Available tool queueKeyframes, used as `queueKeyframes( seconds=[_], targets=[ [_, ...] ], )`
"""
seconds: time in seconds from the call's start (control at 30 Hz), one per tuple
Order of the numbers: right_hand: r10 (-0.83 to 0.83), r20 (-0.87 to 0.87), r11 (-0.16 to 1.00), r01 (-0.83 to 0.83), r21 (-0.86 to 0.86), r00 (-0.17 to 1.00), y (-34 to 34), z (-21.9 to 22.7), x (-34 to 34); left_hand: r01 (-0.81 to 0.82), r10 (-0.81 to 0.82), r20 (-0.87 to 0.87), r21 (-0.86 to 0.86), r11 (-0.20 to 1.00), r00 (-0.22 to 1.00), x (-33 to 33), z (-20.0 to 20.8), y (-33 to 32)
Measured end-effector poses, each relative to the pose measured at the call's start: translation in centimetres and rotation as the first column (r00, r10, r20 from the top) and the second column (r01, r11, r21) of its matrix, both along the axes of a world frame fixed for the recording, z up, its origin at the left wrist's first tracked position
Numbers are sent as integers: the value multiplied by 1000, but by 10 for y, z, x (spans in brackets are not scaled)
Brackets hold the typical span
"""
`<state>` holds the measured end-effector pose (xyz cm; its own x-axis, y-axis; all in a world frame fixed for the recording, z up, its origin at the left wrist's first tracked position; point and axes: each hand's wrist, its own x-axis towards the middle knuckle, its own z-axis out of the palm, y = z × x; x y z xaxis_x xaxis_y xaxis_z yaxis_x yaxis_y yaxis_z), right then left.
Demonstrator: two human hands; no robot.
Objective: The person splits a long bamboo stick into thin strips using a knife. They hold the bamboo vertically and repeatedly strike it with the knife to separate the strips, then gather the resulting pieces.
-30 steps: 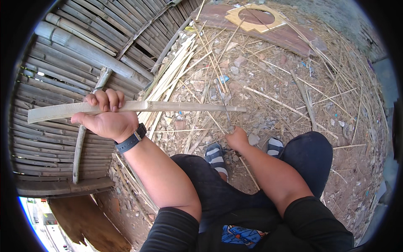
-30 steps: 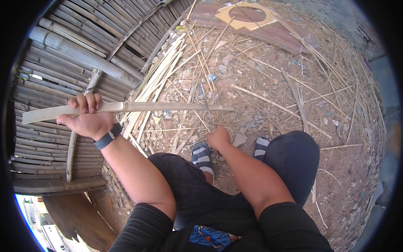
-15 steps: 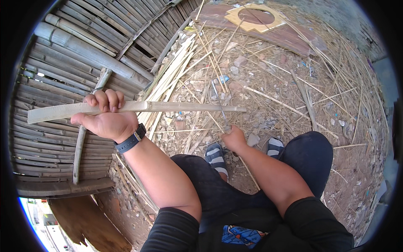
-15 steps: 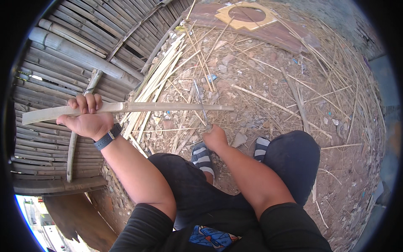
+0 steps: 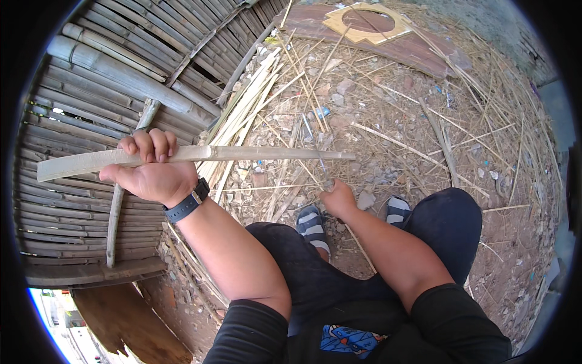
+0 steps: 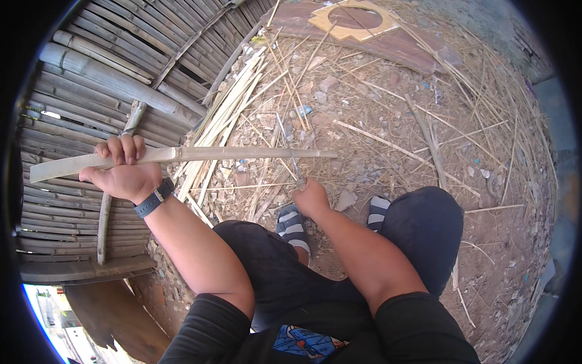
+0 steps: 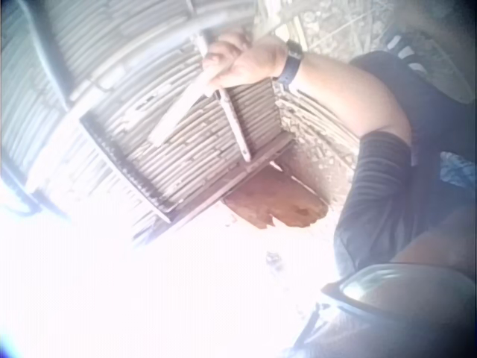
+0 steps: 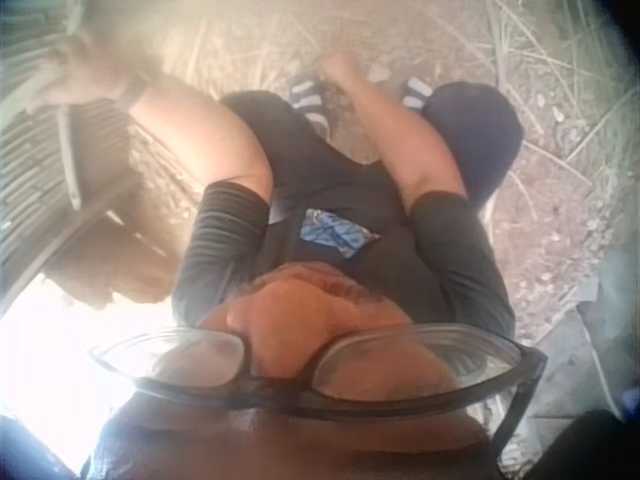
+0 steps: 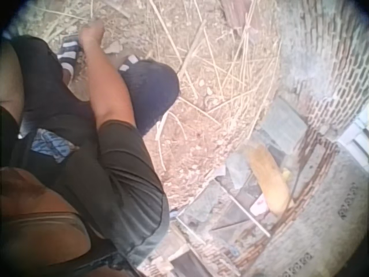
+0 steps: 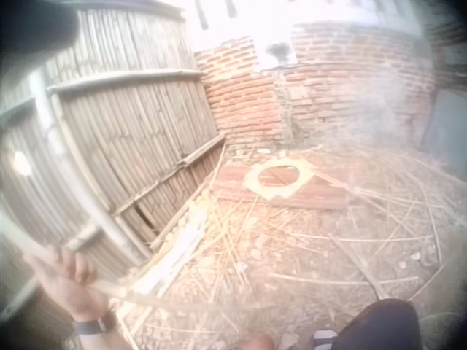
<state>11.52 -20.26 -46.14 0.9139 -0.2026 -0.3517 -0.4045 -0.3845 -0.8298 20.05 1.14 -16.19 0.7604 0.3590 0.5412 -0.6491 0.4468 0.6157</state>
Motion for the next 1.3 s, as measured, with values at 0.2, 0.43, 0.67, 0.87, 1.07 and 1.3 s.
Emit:
queueKeyframes(
  seconds=[0.2, 0.43, 0.67, 0.87, 1.07, 1.3],
  targets=[
    [109, 207, 993, -118, 31, 972, 23, 48, 3, 4, -5, 14, 22, 1000, 1000, -3, 3, -10],
    [6, -1, 999, -6, -33, 1000, -5, -9, -3, -76, 76, -46, 7, 997, 996, -1, -1, -1],
    [127, 206, 983, -151, 107, 970, 24, 62, 4, 34, -35, 27, 32, 999, 999, -3, 4, -7],
    [24, 21, 999, -23, -42, 999, -2, -10, -4, -41, 41, -26, -8, 999, 999, -3, 2, -5],
    [60, 156, 998, -64, 16, 986, 21, 35, 3, 21, -21, 6, 14, 1000, 1000, 0, 2, -6],
    [26, 138, 999, -29, 24, 990, 7, -2, -1, -25, 25, -19, -4, 1000, 999, -2, 0, -4]
  ],
)
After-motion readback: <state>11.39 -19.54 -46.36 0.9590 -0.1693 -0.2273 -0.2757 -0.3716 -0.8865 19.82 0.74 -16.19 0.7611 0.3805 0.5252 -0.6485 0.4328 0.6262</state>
